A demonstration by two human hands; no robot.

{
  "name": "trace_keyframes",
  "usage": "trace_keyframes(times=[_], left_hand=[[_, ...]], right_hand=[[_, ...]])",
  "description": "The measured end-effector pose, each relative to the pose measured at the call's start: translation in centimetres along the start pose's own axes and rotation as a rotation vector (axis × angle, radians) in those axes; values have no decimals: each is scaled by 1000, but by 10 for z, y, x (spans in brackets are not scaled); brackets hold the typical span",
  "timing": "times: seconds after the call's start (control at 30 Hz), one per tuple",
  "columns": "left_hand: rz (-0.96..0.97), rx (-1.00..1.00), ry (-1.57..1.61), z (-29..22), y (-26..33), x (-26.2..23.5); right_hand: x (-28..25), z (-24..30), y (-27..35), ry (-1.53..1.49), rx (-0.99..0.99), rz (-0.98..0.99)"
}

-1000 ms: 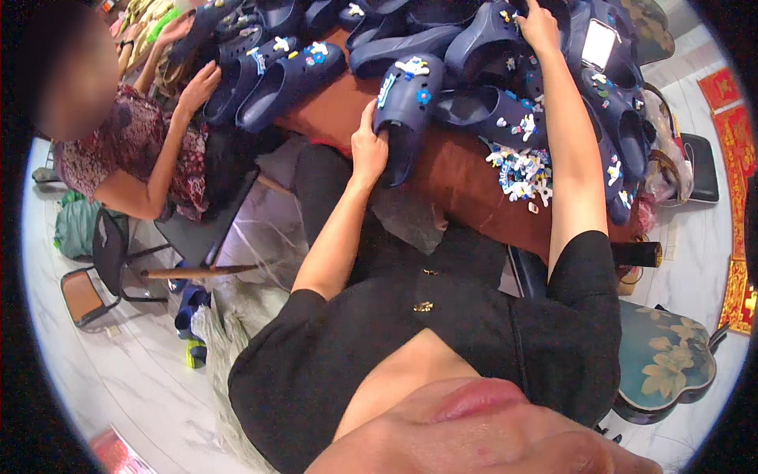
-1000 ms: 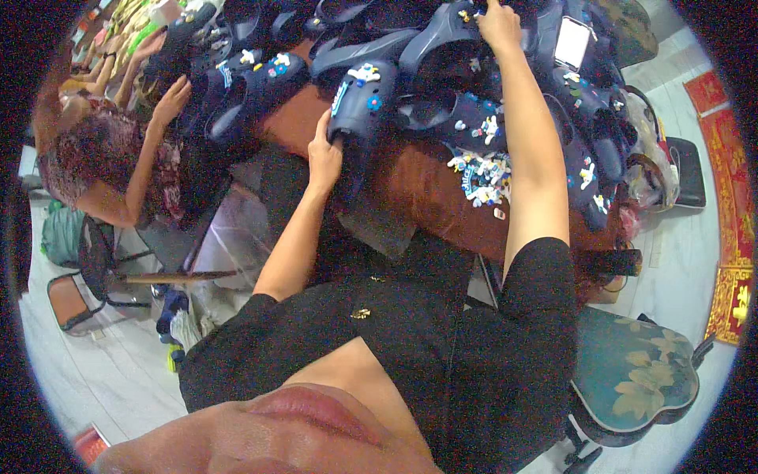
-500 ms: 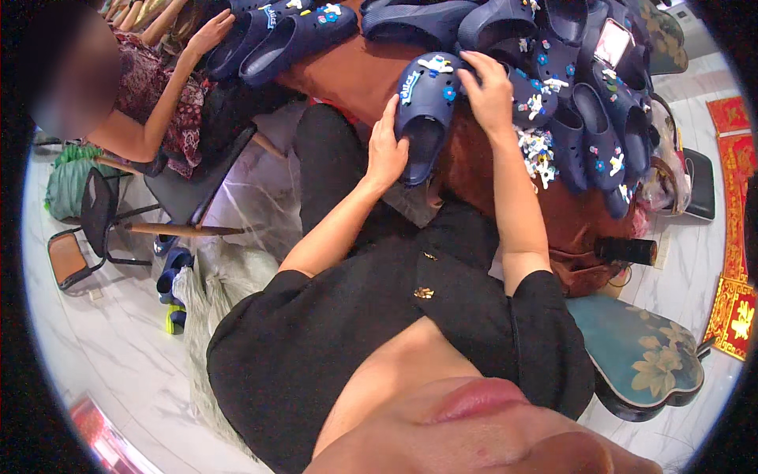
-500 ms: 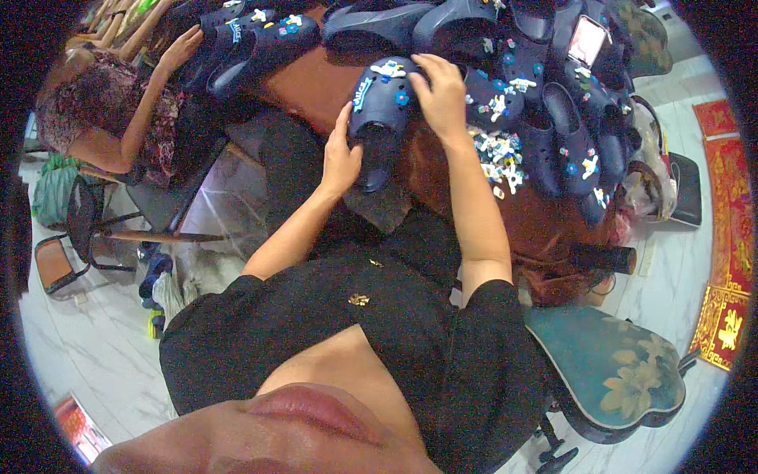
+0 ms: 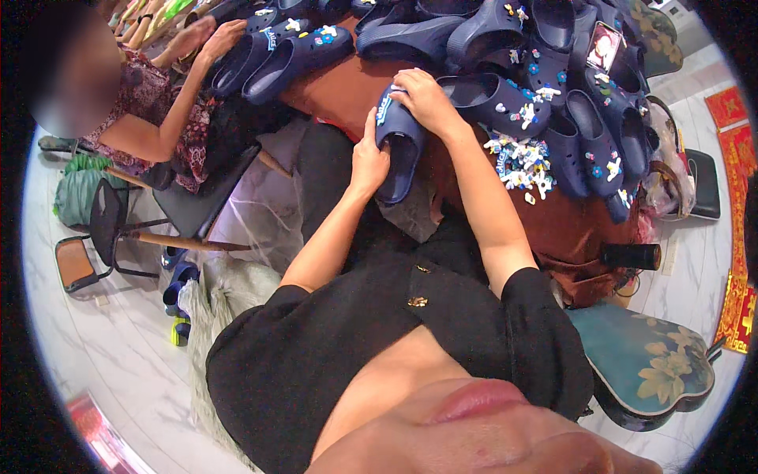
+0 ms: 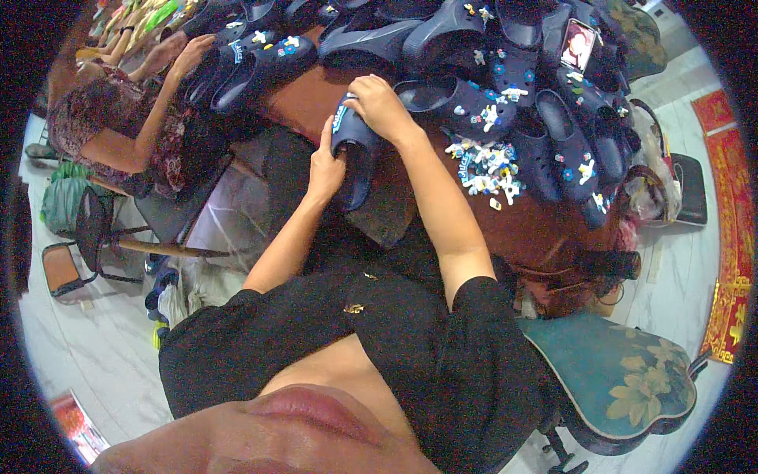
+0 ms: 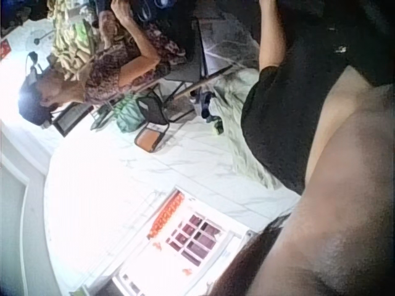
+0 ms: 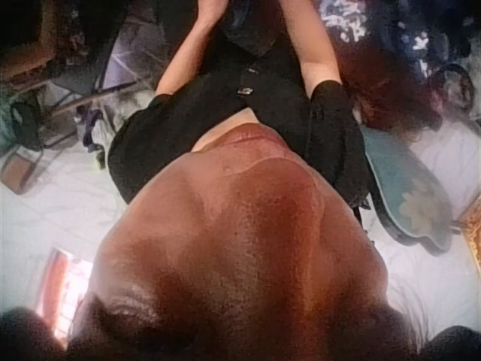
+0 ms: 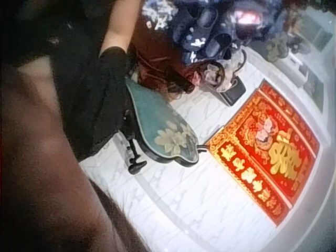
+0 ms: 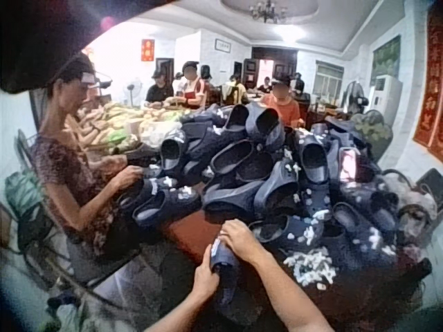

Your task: Attach decorative charms and pieces to blue clogs.

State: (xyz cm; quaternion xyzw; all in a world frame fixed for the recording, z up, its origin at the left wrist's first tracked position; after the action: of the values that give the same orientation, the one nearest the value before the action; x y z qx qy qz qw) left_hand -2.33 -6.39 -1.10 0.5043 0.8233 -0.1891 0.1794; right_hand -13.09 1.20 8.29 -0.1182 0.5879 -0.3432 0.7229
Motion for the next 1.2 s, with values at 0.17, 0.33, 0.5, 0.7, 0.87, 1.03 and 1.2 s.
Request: trace_keyframes(times=[0.17,0.33,0.5,0.7,0.87,1.03,1.2], left_hand=[[11,-44,-13,6,-1,3],[-33,8,18,1,1,0],[22,-36,-25,2,-3,2],[48,-36,-126,0,-9,3],[92,-78,-146,4,-10,5],[92,-73,-123,3,-9,4],[101,-108,-117,3,-8,4]], right_hand=[[-3,5,-1,-31,44,-83],[-6,12,0,23,-15,-81],[-5,-6,1,-131,45,-130],[15,-25,-6,-134,136,56],[43,-19,-14,62,151,363],[35,-14,-13,-41,132,266],[34,-13,-13,-20,94,260]])
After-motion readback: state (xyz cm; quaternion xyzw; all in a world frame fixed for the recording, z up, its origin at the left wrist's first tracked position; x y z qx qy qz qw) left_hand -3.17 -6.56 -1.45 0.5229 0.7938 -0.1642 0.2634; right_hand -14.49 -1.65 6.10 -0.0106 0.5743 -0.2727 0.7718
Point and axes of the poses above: each hand's wrist, its own y-axis away from the middle knuckle, its own x-axis out of the palm, z = x × y, the point moved 10 cm from there along -y, towards the middle knuckle, and after that the axes turned 3 degrees about z, right-handed, at the moved point
